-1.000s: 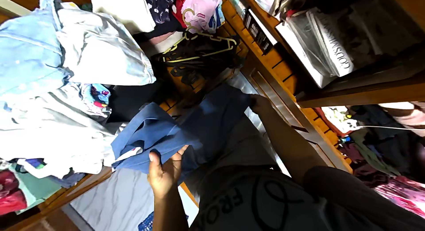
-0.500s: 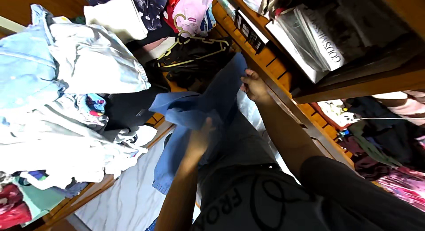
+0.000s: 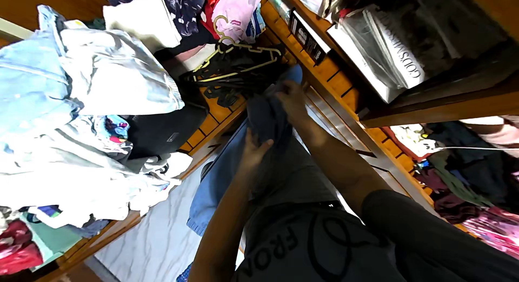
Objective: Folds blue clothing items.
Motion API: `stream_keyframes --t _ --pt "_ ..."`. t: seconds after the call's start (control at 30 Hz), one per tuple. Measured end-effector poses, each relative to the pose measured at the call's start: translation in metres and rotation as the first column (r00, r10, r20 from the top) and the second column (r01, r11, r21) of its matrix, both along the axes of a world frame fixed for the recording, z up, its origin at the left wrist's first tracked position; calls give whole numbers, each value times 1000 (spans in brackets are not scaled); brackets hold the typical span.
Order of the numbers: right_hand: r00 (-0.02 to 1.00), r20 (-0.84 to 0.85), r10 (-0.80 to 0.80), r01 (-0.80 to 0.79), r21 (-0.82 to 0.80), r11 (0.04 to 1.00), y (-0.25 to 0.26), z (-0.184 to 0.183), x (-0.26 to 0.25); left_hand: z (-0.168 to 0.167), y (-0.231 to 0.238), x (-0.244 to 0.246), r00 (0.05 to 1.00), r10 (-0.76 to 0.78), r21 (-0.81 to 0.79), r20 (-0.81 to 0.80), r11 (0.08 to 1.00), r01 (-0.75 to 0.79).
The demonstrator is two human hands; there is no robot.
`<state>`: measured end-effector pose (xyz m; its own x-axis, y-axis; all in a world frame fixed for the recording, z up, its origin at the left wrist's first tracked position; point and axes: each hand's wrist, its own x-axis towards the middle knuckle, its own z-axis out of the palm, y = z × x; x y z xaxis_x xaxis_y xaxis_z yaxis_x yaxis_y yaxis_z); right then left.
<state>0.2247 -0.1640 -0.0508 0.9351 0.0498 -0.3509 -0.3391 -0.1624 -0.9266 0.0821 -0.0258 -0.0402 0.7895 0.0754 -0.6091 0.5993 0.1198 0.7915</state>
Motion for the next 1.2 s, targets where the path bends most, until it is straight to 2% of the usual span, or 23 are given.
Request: stream_keyframes --t 0.03,0.07,0.1,0.17,0.2,0.23,0.3,0.33,0.37,0.4,0.47,0.53,0.6,0.7,0.77,0.83,0.9,0.97,1.03,1.13,1.2 --pt "967 128 221 -213 -72 974 10 27 -10 -3 2 -5 999 38 -48 17 998 -37" --pt "869 227 439 -426 -108 898 20 50 -25 -6 3 -12 996 79 -56 45 995 -77" --pt "716 302 629 -626 -119 770 31 67 -44 -10 2 -23 984 145 -27 100 989 -143" --pt "376 360 854 -884 -135 447 49 82 -71 -34 2 -49 907 265 62 326 952 -301" --pt "321 373 870 -920 -95 380 53 82 -74 -24 2 -51 885 375 -27 275 923 -383" --pt "401 389 830 -897 -17 442 53 77 -72 -6 0 -48 866 478 -168 149 875 -454" --pt "709 317 631 -691 133 710 46 53 -50 24 7 -50 823 568 -372 -15 761 -532" --pt "824 220 523 -553 104 827 40 34 -32 33 14 -59 814 581 -427 -14 733 -530" --pt "891 106 442 -445 8 896 32 12 -14 41 21 -71 808 589 -471 20 718 -513" --pt "919 -4 393 -391 -113 913 22 -12 3 49 28 -83 794 605 -511 58 701 -497" --pt "927 -192 324 -367 -268 891 0 -55 26 70 41 -103 755 644 -565 123 671 -480" --pt "907 -359 218 -330 -288 899 -15 -85 27 90 52 -119 707 686 -607 172 639 -473" --pt "856 -509 87 -240 -242 940 -23 -100 22 101 62 -130 653 727 -682 211 588 -434" --pt "770 -638 -13 -123 -168 978 -28 -110 15 104 70 -139 622 747 -719 233 564 -407" --pt "718 -692 -80 70 -43 997 -25 -111 12 102 71 -139 622 751 -709 223 563 -426" --pt "672 -733 -108 220 57 974 -20 -104 12 98 70 -137 636 739 -705 222 572 -418" --pt "708 -699 -102 154 12 988 -19 -109 16 97 68 -135 649 726 -697 226 586 -413" --pt "817 -575 -39 -74 -172 982 -19 -115 22 98 65 -134 662 716 -703 222 588 -401" --pt "891 -442 103 -262 -316 912 -18 -105 30 102 63 -136 676 702 -710 226 593 -379" --pt "903 -293 315 -408 -350 843 -11 -109 46 106 65 -142 681 685 -694 259 622 -362" --pt "901 -226 371 -429 -320 845 -5 -132 53 107 66 -148 684 682 -687 261 629 -365"
